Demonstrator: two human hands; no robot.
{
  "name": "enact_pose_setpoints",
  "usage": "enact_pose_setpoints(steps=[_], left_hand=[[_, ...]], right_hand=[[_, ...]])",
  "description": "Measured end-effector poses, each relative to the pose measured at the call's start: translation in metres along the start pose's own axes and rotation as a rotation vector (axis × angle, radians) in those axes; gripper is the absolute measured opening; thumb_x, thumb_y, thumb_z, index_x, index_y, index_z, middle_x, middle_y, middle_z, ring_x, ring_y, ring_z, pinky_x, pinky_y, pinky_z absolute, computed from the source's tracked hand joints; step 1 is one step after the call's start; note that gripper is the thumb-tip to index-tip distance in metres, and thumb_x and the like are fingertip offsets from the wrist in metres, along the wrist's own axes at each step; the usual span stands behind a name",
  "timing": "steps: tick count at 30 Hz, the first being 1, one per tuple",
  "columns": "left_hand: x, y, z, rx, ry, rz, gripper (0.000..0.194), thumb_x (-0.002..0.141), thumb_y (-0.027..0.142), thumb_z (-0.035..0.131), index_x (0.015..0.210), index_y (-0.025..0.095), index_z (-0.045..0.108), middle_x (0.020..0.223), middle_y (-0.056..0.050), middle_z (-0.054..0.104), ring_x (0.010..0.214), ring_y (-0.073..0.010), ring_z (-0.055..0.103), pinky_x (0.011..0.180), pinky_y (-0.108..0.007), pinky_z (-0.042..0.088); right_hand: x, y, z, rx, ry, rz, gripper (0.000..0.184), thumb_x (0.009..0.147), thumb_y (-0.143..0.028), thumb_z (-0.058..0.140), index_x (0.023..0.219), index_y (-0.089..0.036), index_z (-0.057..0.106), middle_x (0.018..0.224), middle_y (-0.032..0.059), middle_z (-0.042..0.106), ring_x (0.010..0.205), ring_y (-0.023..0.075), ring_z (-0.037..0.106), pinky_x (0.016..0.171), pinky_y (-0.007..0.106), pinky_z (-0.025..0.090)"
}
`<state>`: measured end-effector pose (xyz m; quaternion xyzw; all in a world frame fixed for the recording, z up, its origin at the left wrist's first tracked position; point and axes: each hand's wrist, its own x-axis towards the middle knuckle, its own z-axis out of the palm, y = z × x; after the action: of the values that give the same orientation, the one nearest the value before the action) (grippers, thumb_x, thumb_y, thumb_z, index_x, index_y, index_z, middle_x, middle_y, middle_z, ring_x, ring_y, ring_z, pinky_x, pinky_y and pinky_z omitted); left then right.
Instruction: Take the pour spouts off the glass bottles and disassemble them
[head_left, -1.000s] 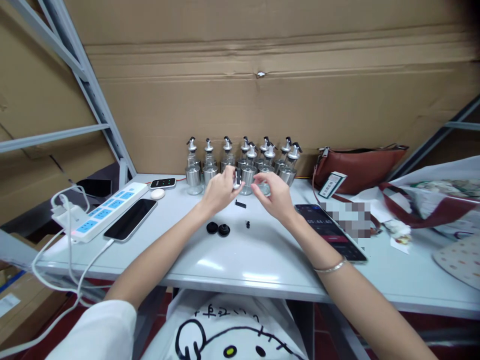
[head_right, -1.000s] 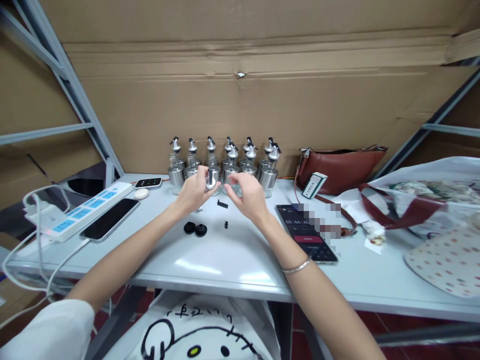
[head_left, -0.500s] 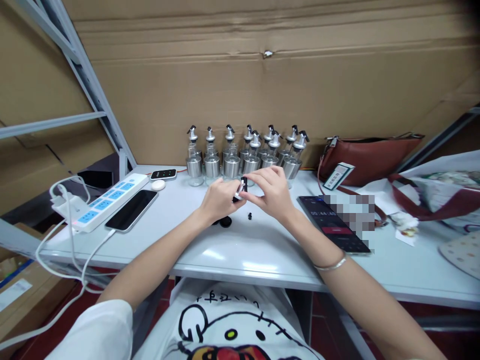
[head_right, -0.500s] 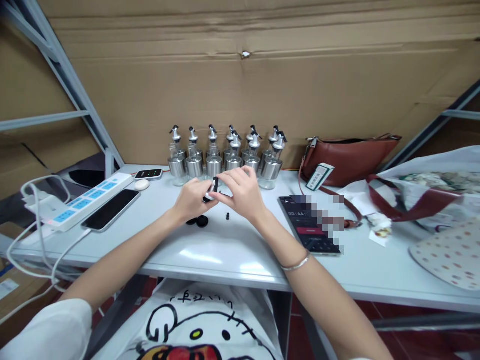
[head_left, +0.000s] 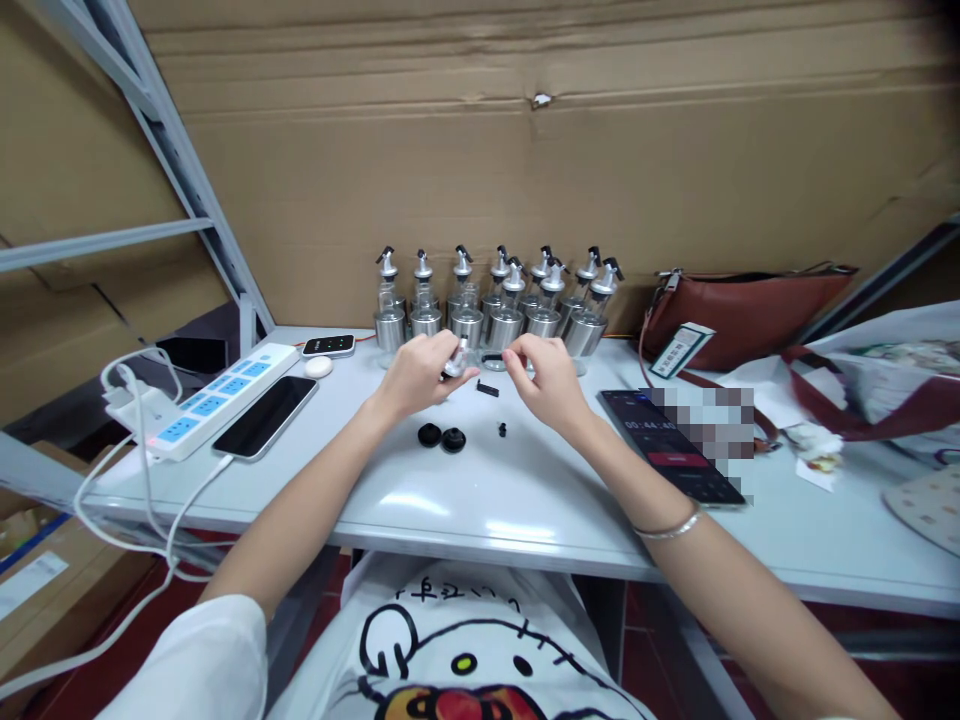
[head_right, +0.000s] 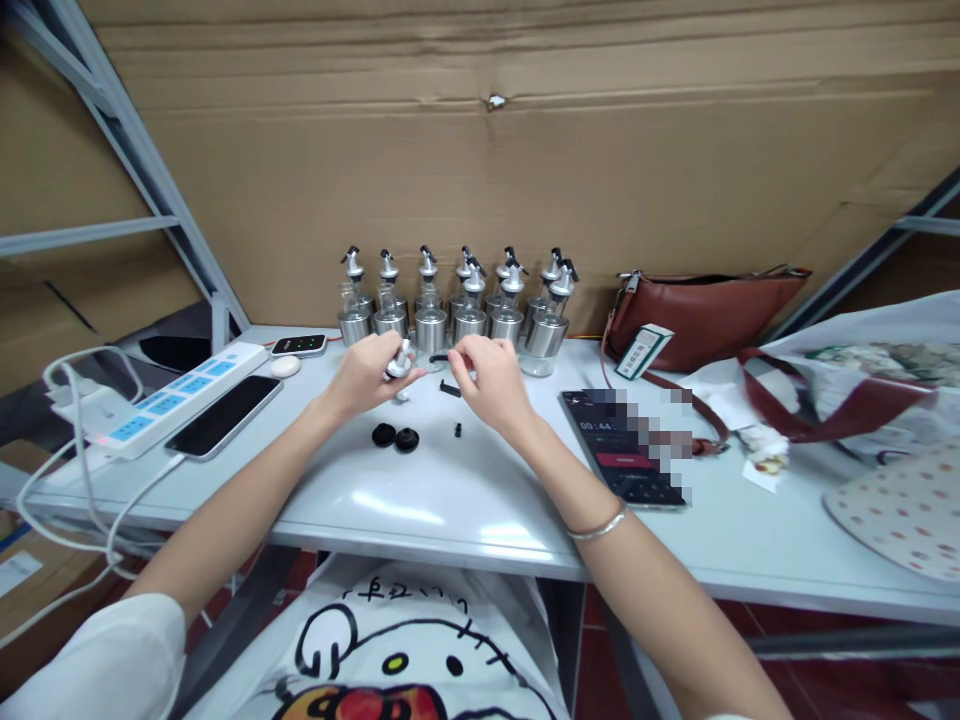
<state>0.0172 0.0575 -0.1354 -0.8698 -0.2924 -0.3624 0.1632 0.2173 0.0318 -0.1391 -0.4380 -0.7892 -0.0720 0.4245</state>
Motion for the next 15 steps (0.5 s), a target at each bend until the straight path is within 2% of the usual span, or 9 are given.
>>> enact_pose_setpoints(steps=[3,6,10,12,15], left_hand=[[0.0,-0.003,-0.005,0.018,0.048,-0.059,0.037,0.088,0.051,0.045,0.07,0.019,0.042,0.065,-0.001,0.05,0.061,-0.0151,0.05,0.06,-0.028,0.036],[0.0,-0.002,-0.007,-0.025,0.086,-0.105,0.022,0.09,0.038,0.043,0.08,0.018,0.046,0.07,-0.001,0.054,0.062,-0.0137,0.051,0.059,-0.025,0.037],[-0.002,0.0,-0.006,-0.081,0.102,-0.108,0.017,0.087,0.033,0.045,0.095,0.017,0.045,0.075,0.0,0.057,0.061,-0.0116,0.053,0.058,-0.022,0.037],[-0.002,0.0,-0.005,-0.082,0.087,-0.122,0.018,0.087,0.033,0.045,0.097,0.018,0.043,0.076,0.0,0.058,0.059,-0.0106,0.053,0.057,-0.022,0.037],[-0.003,-0.001,-0.005,-0.088,0.072,-0.134,0.018,0.086,0.033,0.046,0.096,0.018,0.043,0.076,0.0,0.058,0.057,-0.0101,0.052,0.056,-0.021,0.037]], right_hand=[[0.0,0.012,0.008,0.035,-0.2,0.155,0.014,0.085,-0.022,0.046,0.074,-0.019,0.054,0.064,0.0006,0.058,0.061,0.0152,0.051,0.064,0.027,0.033],[-0.004,0.021,0.016,0.04,-0.328,0.255,0.011,0.08,-0.014,0.05,0.078,-0.018,0.06,0.066,0.0011,0.062,0.06,0.0151,0.053,0.06,0.024,0.033],[-0.008,0.023,0.023,0.04,-0.43,0.316,0.014,0.082,-0.014,0.05,0.08,-0.018,0.063,0.063,0.001,0.064,0.059,0.015,0.056,0.059,0.023,0.035],[-0.01,0.022,0.025,0.011,-0.502,0.317,0.013,0.084,-0.018,0.052,0.081,-0.017,0.064,0.062,0.0018,0.065,0.059,0.0157,0.057,0.059,0.024,0.035],[-0.012,0.025,0.024,-0.092,-0.571,0.266,0.014,0.085,-0.025,0.055,0.082,-0.018,0.067,0.072,0.0053,0.068,0.066,0.0178,0.059,0.06,0.025,0.036]])
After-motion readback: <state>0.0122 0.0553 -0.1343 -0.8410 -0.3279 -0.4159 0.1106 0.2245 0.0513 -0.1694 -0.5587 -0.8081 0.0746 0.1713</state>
